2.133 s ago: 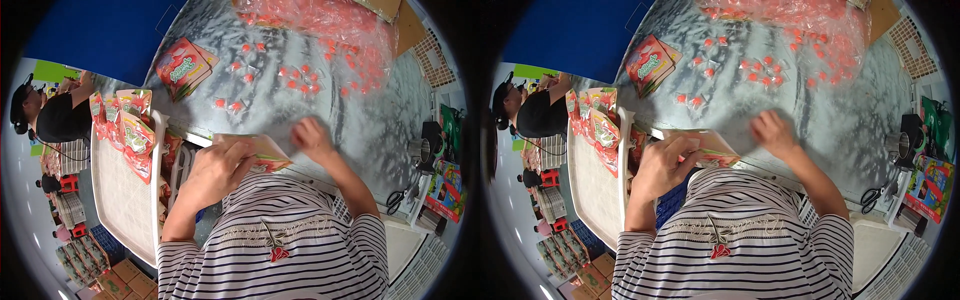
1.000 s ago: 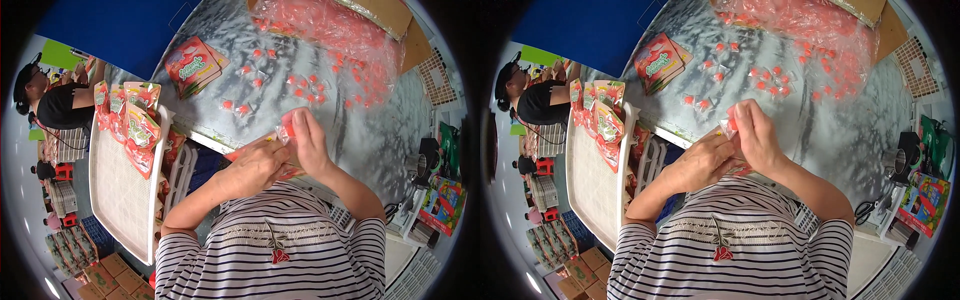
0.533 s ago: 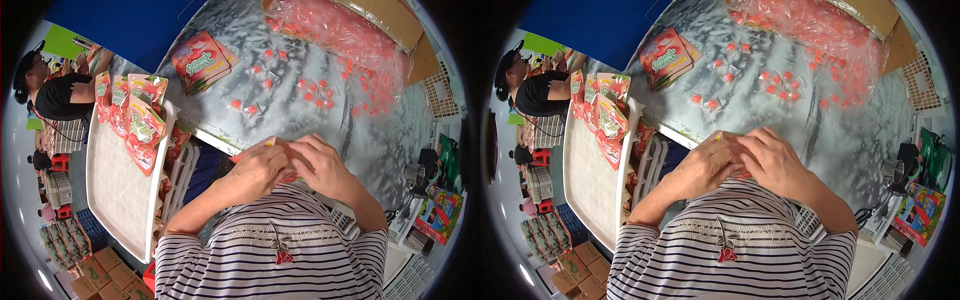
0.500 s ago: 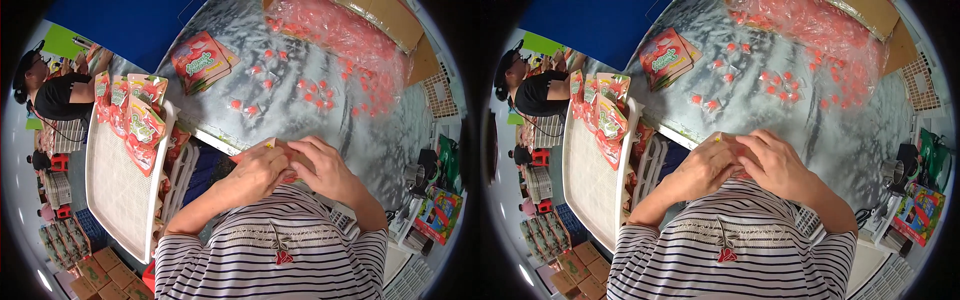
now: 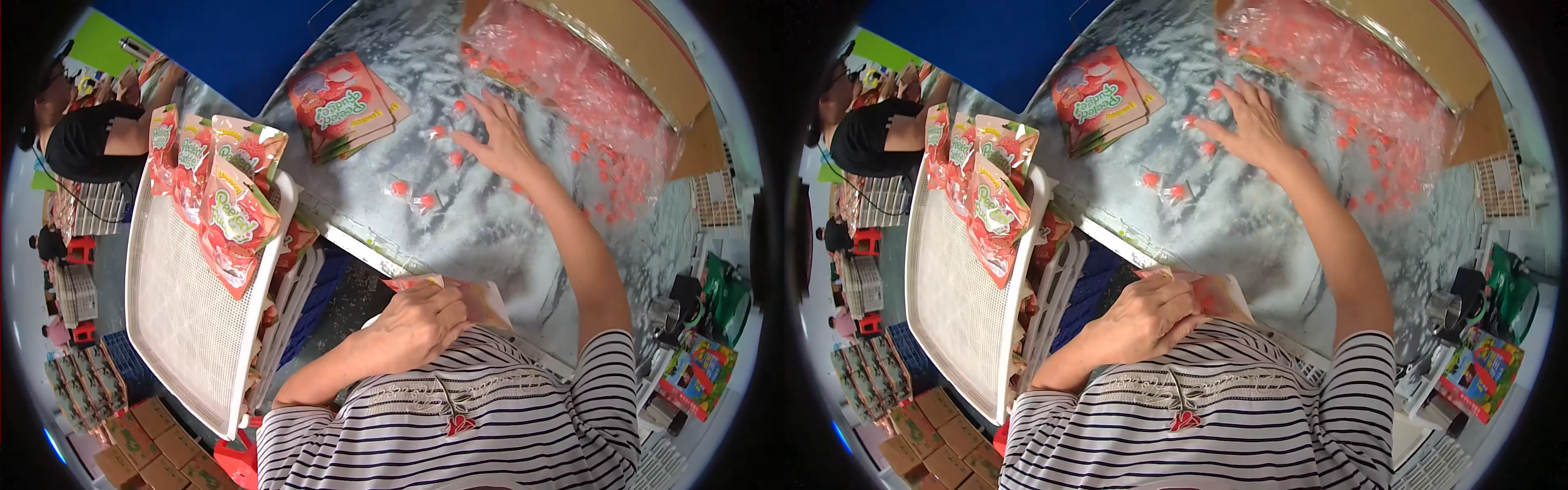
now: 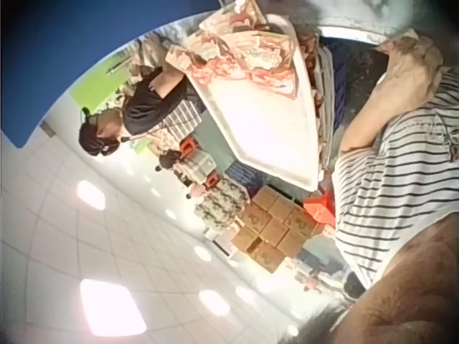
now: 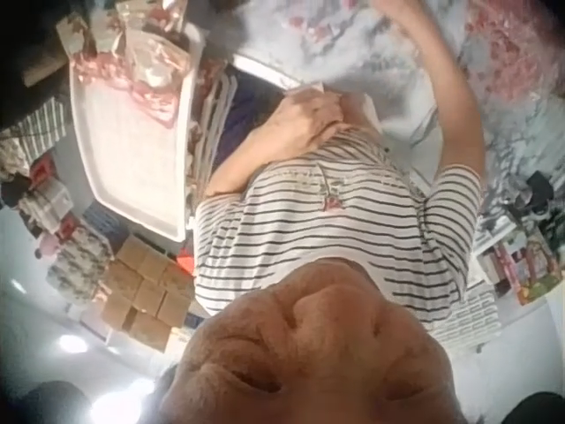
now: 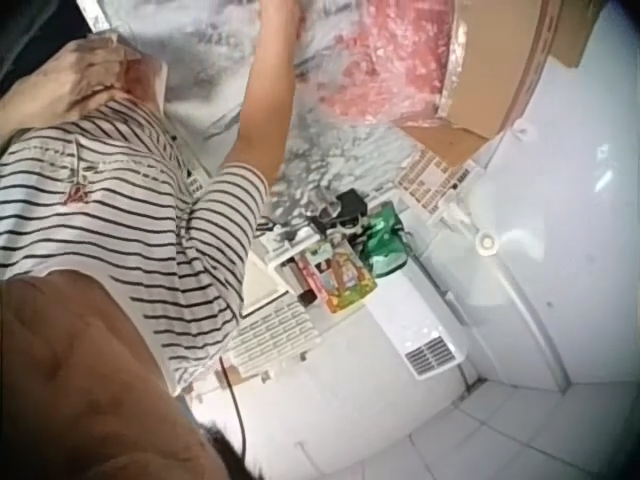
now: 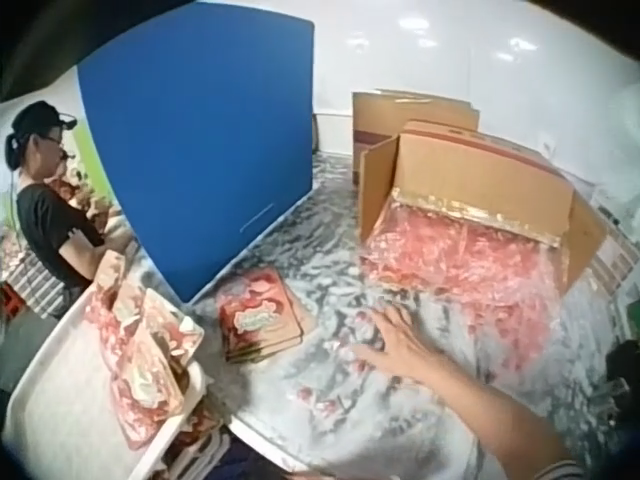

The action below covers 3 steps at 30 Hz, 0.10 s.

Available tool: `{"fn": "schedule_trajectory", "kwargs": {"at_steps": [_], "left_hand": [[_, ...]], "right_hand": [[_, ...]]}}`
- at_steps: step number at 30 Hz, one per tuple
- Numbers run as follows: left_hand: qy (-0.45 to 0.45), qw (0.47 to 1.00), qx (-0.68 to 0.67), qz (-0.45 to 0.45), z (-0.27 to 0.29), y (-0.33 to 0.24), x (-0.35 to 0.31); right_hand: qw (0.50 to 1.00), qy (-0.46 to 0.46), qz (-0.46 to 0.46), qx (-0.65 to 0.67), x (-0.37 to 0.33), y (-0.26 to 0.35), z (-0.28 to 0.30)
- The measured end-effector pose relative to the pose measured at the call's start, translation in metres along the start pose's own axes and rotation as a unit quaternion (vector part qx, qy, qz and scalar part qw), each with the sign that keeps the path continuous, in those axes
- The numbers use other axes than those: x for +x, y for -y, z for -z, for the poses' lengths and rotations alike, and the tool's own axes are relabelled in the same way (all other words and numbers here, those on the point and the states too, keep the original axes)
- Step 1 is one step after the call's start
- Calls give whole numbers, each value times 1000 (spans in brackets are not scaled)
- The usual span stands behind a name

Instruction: Packaging individual pink candies into branded plastic bags.

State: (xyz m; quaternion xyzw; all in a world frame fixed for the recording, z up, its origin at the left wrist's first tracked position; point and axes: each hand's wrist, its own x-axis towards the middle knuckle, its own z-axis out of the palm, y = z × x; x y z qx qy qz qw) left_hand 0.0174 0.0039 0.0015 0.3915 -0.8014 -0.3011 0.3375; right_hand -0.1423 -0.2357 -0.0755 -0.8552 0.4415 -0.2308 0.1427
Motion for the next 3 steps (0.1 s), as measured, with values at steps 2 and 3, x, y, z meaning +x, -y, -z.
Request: {"fn": "schedule_trajectory", "kwargs": {"at_steps": [2,3], "left_hand": [[-2,1000,-5,23,4,2,-6],[-8,999,-4,31,6,4,-8]], "right_hand": [[996,62,-48,-43,16,-1,-21],[993,91,-60,-53,21,-2,-31]]}}
